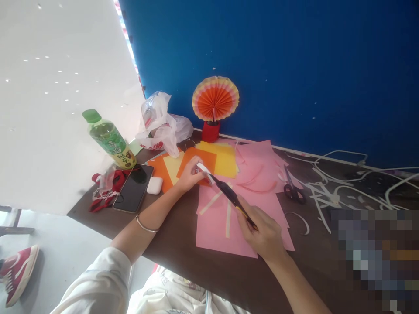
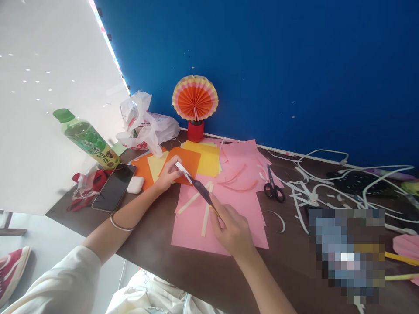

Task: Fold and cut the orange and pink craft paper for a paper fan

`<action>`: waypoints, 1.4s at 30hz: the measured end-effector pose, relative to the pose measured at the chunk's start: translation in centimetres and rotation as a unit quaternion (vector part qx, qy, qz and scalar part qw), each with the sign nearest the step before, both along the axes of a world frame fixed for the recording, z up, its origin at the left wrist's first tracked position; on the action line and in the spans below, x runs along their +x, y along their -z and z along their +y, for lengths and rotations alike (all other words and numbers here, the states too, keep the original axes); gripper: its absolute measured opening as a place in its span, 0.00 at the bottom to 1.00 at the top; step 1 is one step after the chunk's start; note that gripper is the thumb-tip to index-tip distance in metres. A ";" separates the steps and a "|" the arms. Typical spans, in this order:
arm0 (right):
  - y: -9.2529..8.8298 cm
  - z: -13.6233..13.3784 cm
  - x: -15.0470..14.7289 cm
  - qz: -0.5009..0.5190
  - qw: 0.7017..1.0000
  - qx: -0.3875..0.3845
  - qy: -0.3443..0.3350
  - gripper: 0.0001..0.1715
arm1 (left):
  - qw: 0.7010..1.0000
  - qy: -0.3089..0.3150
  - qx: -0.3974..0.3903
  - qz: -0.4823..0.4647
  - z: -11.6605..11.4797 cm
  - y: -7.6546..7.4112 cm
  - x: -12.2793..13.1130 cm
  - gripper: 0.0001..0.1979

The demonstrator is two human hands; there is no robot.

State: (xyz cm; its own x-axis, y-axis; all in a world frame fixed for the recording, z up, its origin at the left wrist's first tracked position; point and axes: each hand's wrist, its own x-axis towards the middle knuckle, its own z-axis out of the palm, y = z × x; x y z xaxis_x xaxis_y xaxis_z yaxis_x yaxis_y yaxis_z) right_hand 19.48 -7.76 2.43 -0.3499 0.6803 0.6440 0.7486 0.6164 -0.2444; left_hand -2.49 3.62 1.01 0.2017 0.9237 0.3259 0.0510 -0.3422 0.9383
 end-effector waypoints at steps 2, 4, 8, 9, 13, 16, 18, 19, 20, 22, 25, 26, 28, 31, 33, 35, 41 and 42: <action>0.1 0.0 0.0 0.000 1.000 -0.001 -0.002 0.32 | 1.000 0.001 0.005 0.005 0.0 0.0 0.0 0.09; 0.1 0.0 -0.1 0.002 1.000 -0.003 0.000 0.31 | 1.000 0.001 0.013 0.008 0.0 0.0 0.0 0.09; 0.1 0.0 -0.1 0.007 1.000 -0.006 0.004 0.30 | 1.000 -0.009 0.004 0.021 -0.1 -0.1 0.0 0.10; 0.1 0.0 -0.1 0.008 1.000 -0.006 0.003 0.30 | 1.000 -0.010 0.000 0.025 -0.1 -0.2 0.0 0.10; 0.0 0.0 -0.2 0.005 1.000 -0.003 0.003 0.29 | 0.999 -0.011 -0.002 0.034 -0.1 -0.3 0.0 0.10; 0.0 -0.1 -0.2 -0.007 1.000 -0.002 0.007 0.29 | 0.999 -0.013 0.000 0.031 0.0 -0.4 0.0 0.10; 0.0 -0.2 -0.2 -0.011 1.000 -0.004 0.010 0.29 | 1.000 -0.013 0.002 0.027 -0.1 -0.4 0.0 0.09; 0.0 -0.2 -0.2 -0.012 1.000 -0.005 0.011 0.30 | 1.000 -0.012 0.004 0.024 -0.1 -0.5 0.0 0.09; 0.1 -0.2 -0.1 -0.011 1.000 -0.007 0.012 0.30 | 1.000 -0.011 0.007 0.023 -0.1 -0.5 0.0 0.09; 0.0 -0.2 -0.1 -0.011 1.000 -0.011 0.012 0.30 | 1.000 -0.007 0.009 0.024 -0.1 -0.6 0.0 0.09; -0.4 -0.3 -0.1 -0.017 1.000 -0.014 0.018 0.29 | 0.999 -0.007 0.007 0.030 -0.1 -0.6 0.0 0.09; -0.5 -0.4 -0.2 -0.022 0.999 -0.013 0.021 0.29 | 0.999 -0.006 0.006 0.031 0.0 -0.6 0.0 0.09; -0.9 -0.5 -0.2 -0.034 0.999 -0.009 0.028 0.28 | 1.000 -0.003 0.006 0.029 0.1 -0.5 0.0 0.09; -1.2 -0.6 -0.2 -0.049 0.998 -0.004 0.033 0.28 | 1.000 0.001 0.003 0.020 0.2 -0.4 0.1 0.08; -1.3 -0.6 -0.3 -0.052 0.998 -0.003 0.035 0.27 | 1.000 0.000 -0.001 0.014 0.2 -0.4 0.1 0.08; -1.3 -0.6 -0.3 -0.054 0.998 -0.002 0.035 0.26 | 1.000 0.000 -0.006 0.013 0.3 -0.3 0.1 0.08; -1.2 -0.5 -0.4 -0.060 0.998 0.001 0.037 0.24 | 1.000 0.003 -0.025 -0.018 0.4 -0.3 0.0 0.07; -1.2 -0.4 -0.3 -0.060 0.998 0.001 0.036 0.25 | 0.999 0.003 -0.029 -0.025 0.4 -0.3 0.0 0.08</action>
